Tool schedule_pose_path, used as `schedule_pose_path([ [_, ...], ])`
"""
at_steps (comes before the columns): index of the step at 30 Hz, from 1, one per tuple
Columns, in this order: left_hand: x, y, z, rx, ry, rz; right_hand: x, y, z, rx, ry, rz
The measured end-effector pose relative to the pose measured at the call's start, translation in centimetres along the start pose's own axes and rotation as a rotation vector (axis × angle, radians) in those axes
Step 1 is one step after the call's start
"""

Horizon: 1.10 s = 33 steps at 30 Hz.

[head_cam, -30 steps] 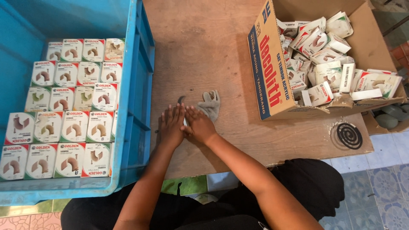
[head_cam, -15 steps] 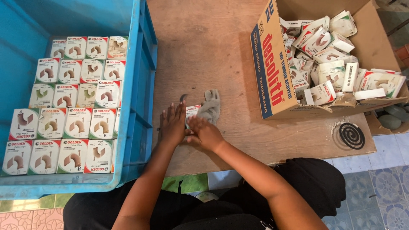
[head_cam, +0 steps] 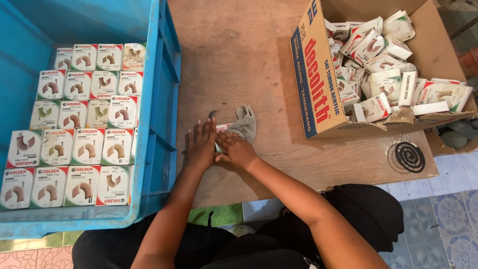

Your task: The person sits on the floor and repeatedly wipes small white boxes with a cloth, then places them into a blue crate. The person handles the boxes one at a time from a cardboard box and arranges them in the crate.

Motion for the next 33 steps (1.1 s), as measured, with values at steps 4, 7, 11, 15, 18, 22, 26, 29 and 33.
schedule_pose_path([
  [4, 0.3, 0.1, 0.1, -0.042, 0.004, -0.004, 2.0, 0.3, -1.6, -0.018, 0.121, 0.119],
  [7, 0.7, 1.1, 0.9, -0.085, -0.005, -0.003, 1.4, -0.4, -0.8, -0.024, 0.126, 0.065],
  [11, 0.7, 0.7, 0.7, -0.053, -0.012, 0.025, -0.4, -0.2, -0.3, -0.016, 0.074, 0.150],
  [15, 0.3, 0.3, 0.3, -0.142, -0.015, 0.046, 0.3, 1.5, -3.3, -0.027, 0.117, 0.151],
  [18, 0.3, 0.3, 0.3, -0.148, -0.013, 0.062, 1.3, -0.4, -2.3, -0.036, 0.236, 0.153],
  [22, 0.3, 0.4, 0.3, -0.071, -0.039, 0.069, -0.8, 0.3, -1.1, -0.023, 0.186, 0.115],
  [26, -0.1, -0.5, -0.2, -0.087, -0.028, 0.064, -3.8, -0.5, 1.1, -0.014, 0.024, 0.004],
  [29, -0.2, -0.6, -0.4, -0.081, -0.029, 0.069, -4.2, -1.2, 1.3, -0.011, -0.036, -0.103],
  [33, -0.1, -0.3, -0.2, -0.049, -0.045, 0.074, -2.8, -0.4, 0.6, -0.045, 0.005, -0.149],
])
Point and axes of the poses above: each hand's wrist, its own x-axis towards the middle knuckle, its own y-axis out of the palm, z = x × y, the point moved 8 cm from there along x, towards the middle knuckle, and after that the axes turned 6 degrees about z, right-handed, at the moved point
